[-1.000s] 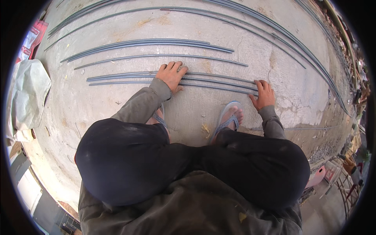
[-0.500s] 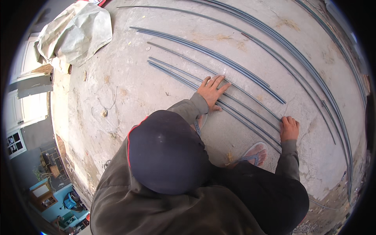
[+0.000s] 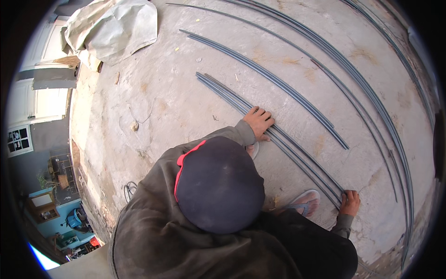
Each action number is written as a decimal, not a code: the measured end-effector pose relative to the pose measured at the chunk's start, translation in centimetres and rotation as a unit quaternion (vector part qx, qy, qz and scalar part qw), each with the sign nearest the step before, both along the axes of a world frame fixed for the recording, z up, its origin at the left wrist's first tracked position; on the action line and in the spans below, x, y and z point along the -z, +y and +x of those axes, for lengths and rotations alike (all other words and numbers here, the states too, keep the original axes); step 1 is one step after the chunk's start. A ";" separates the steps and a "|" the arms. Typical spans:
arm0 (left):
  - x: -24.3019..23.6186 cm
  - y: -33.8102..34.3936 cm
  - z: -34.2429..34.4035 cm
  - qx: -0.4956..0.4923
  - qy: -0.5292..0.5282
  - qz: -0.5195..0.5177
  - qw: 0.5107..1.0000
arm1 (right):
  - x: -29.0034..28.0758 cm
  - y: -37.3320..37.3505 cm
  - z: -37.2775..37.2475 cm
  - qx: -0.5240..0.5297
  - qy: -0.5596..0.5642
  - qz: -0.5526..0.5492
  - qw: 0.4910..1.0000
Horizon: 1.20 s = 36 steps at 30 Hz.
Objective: The person uses an angle grinder to cut several long metal rods into shorter segments on a concrete floor. They repeatedly position the rods, cut them, and then gather the cut pieces into a bundle.
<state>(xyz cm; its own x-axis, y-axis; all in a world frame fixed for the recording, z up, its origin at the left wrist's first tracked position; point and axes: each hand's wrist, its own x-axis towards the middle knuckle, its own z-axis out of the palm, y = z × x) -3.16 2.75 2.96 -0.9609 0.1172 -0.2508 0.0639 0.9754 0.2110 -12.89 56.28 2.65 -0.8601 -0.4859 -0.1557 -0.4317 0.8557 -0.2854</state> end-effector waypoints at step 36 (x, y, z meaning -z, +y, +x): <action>0.7 0.6 1.3 -0.096 0.129 0.037 0.986 | -5.4 -5.4 -12.4 0.058 0.091 -0.110 0.988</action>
<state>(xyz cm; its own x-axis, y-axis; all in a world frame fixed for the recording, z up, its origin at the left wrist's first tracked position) -1.88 3.32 2.28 -0.9979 -0.0640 0.0079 -0.0592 0.9574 0.2825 -25.25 50.92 8.09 -0.9162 -0.3868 0.1043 -0.3950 0.8286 -0.3969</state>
